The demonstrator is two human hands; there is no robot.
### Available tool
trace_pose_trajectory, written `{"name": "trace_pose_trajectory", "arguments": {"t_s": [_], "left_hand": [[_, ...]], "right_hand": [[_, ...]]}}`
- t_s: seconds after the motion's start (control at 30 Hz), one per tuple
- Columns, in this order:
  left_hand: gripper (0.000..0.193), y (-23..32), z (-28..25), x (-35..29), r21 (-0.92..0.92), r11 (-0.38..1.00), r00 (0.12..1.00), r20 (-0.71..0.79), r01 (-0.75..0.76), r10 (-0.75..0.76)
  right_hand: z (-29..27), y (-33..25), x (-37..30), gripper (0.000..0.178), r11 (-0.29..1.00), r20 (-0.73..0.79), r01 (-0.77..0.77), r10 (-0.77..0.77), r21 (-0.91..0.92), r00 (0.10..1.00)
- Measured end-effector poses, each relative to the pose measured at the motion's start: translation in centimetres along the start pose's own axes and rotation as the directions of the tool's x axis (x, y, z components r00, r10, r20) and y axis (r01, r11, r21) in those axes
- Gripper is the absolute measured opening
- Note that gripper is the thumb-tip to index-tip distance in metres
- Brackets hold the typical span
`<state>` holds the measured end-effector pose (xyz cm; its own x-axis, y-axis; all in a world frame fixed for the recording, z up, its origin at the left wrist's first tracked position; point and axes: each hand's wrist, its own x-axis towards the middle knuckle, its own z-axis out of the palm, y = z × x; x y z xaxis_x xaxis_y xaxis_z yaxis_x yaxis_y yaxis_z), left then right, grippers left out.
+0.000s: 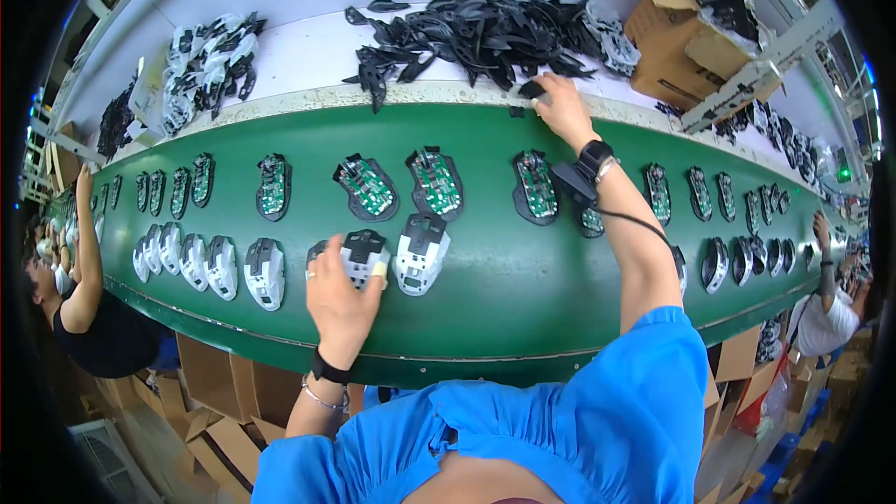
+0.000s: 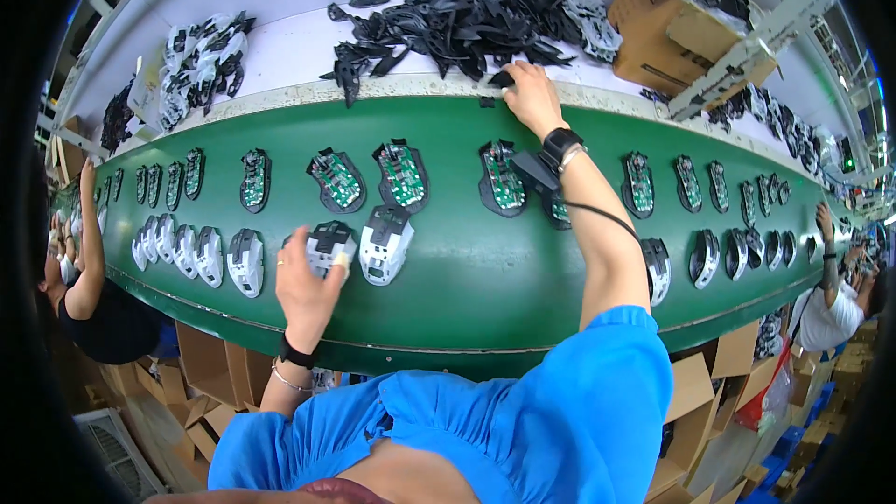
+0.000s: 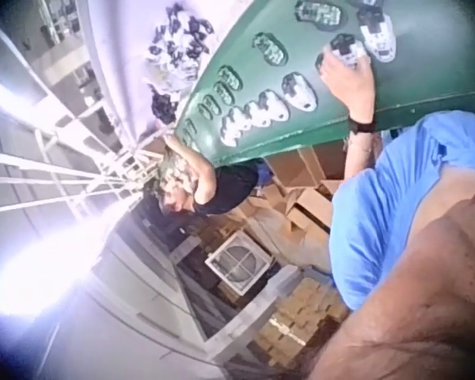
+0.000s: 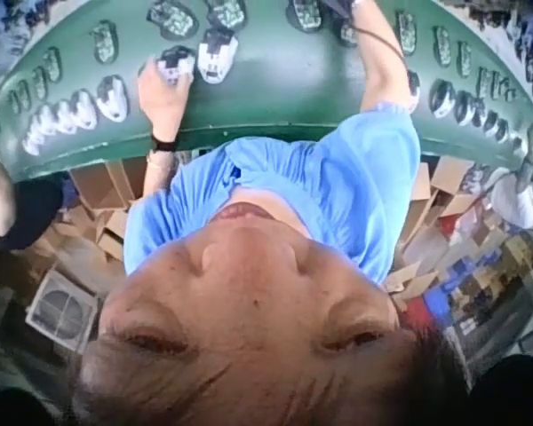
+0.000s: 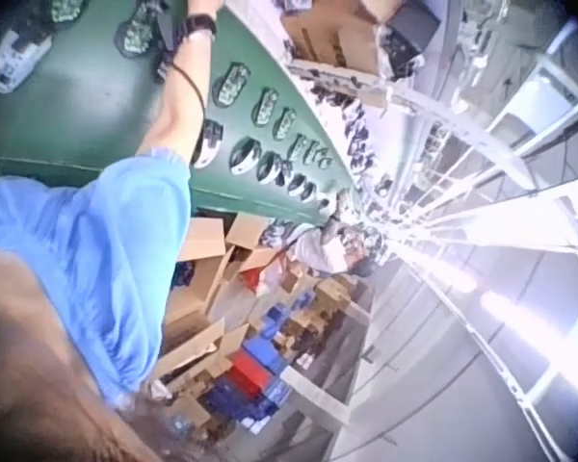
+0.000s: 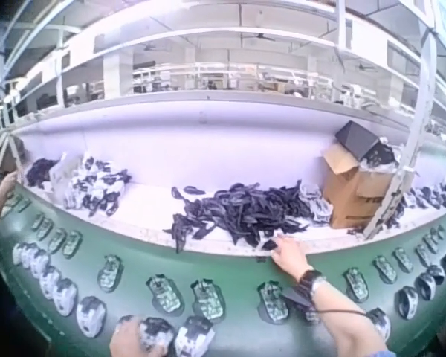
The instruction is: The recorder is assembling computer mice on an assembly line, attaching covers and sorting parts.
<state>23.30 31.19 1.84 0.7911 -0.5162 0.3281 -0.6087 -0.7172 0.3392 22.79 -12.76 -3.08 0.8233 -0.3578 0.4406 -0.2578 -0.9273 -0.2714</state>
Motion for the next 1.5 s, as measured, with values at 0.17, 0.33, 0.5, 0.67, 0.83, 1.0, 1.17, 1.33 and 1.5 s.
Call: {"name": "trace_pose_trajectory", "arguments": {"t_s": [0.17,0.33,0.5,0.67,0.83,1.0,1.17,1.33,1.5], "left_hand": [[0.065,0.8,0.7,-0.7,0.014,0.999,0.99,0.13,-0.048,0.045],[0.073,-0.8,0.8,-0.6,-0.015,0.99,0.973,0.183,-0.14,0.14],[0.076,-5.4,0.1,-0.4,0.054,0.998,0.972,0.232,-0.034,0.021],[0.087,0.3,-1.6,0.9,-0.135,0.963,0.951,0.173,-0.233,0.255],[0.082,2.0,1.6,-0.3,-0.143,0.901,0.844,0.315,-0.41,0.434],[0.056,3.4,0.8,0.5,-0.586,0.787,0.919,0.388,0.193,0.063],[0.026,5.4,1.3,0.8,-0.903,-0.15,0.903,0.418,0.402,-0.096],[0.026,5.1,1.3,1.0,-0.963,0.086,0.962,0.242,0.254,-0.128],[0.03,4.2,1.1,1.0,-0.956,0.23,0.976,0.152,0.185,-0.156]], "right_hand": [[0.6,-1.3,1.7,0.028,0.973,0.028,-0.049,0.057,-0.226,0.998],[-1.7,-1.2,-0.1,0.016,0.967,-0.076,-0.255,0.254,0.001,0.964],[-6.5,-6.7,-6.7,0.012,0.51,0.127,-0.351,0.422,0.785,0.897],[-11.1,-10.9,-14.5,0.011,0.377,0.213,-0.4,0.449,0.835,0.868],[-11.0,-15.0,-18.3,0.024,-0.099,0.424,-0.414,0.304,0.905,0.853],[-12.3,-18.9,-18.4,0.017,-0.119,0.529,-0.516,0.191,0.848,0.827],[-12.3,-23.0,-15.6,0.022,-0.115,0.496,-0.493,-0.002,0.862,0.868],[-11.9,-24.4,-14.4,0.018,0.26,0.549,-0.537,0.031,0.802,0.835],[-12.0,-25.4,-14.2,0.019,0.582,0.627,-0.555,0.095,0.595,0.773]]}}
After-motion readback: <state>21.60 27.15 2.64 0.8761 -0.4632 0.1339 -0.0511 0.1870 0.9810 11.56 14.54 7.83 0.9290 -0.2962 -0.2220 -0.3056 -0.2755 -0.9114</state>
